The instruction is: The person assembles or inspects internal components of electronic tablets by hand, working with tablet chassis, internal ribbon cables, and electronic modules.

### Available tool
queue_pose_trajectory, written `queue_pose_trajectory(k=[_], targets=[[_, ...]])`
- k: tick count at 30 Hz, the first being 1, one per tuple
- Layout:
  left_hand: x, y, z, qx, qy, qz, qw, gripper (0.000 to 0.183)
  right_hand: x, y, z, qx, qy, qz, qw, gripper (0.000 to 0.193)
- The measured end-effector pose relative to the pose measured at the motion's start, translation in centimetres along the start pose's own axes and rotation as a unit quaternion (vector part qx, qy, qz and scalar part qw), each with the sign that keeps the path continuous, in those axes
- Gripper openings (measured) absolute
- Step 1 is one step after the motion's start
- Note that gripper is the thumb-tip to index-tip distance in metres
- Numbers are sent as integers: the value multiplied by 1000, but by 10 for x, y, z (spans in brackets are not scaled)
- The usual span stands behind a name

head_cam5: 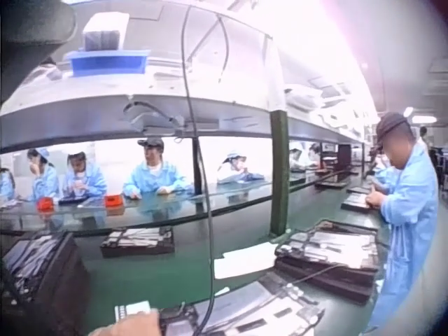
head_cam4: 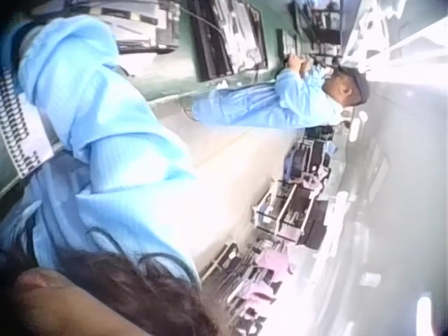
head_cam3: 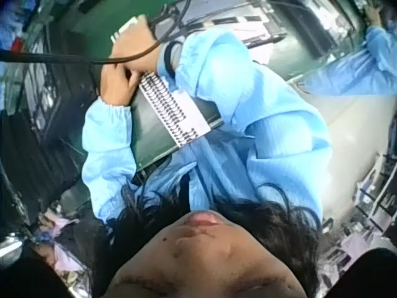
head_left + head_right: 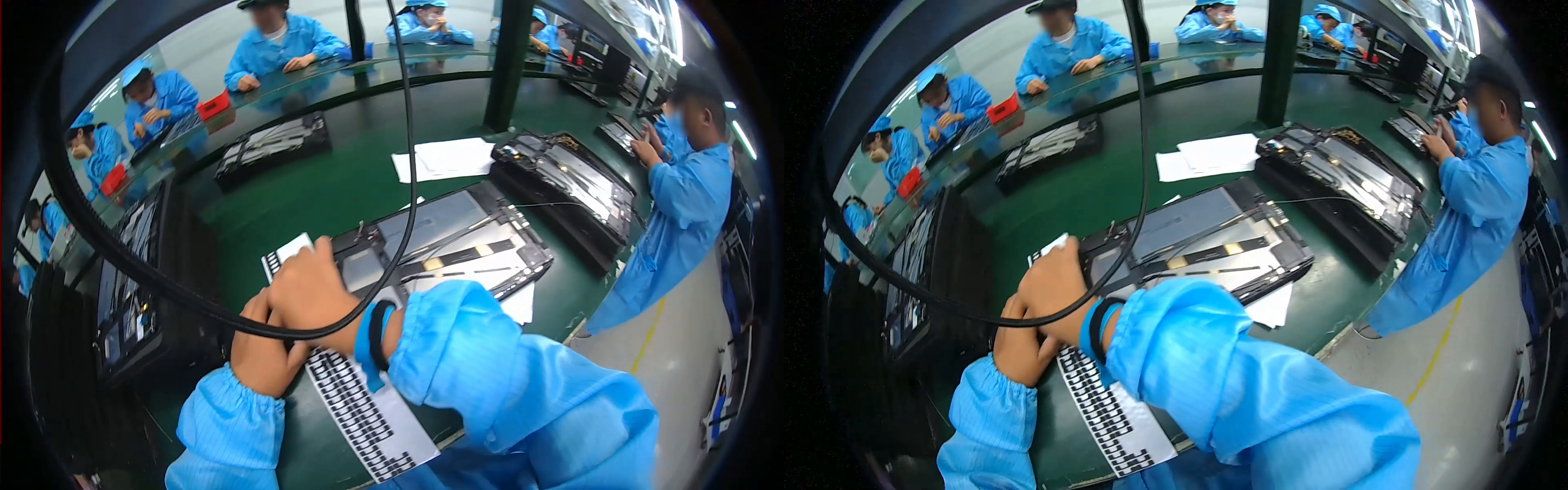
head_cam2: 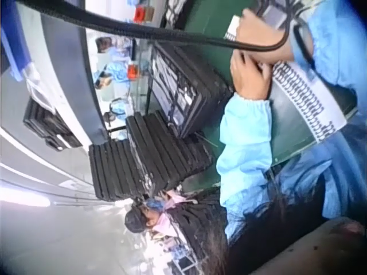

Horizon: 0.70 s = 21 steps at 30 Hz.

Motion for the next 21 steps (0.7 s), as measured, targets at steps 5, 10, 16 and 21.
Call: queue_pose_trajectory(k=[5,10,16,21], targets=[[14,-8,-9,-55,-42,68,995,38,18,46,-66,-75,147,55,985,15],[-64,45,0,77,-130,-12,988,32,-79,92,-172,44,61,301,951,6],[-132,9,72,160,-370,-27,915,30,-146,102,-194,38,-184,453,871,2],[-135,-12,86,175,-390,-13,904,22,-144,86,-193,24,-183,387,903,3]])
Point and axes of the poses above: each hand's wrist, its own z-axis towards the middle knuckle, its own y-axis out of the back of the hand, x = y × z, the point moved 1 cm from there along z, towards the middle knuckle, and after that the axes turned 15 degrees about x, right-handed, at the moved point
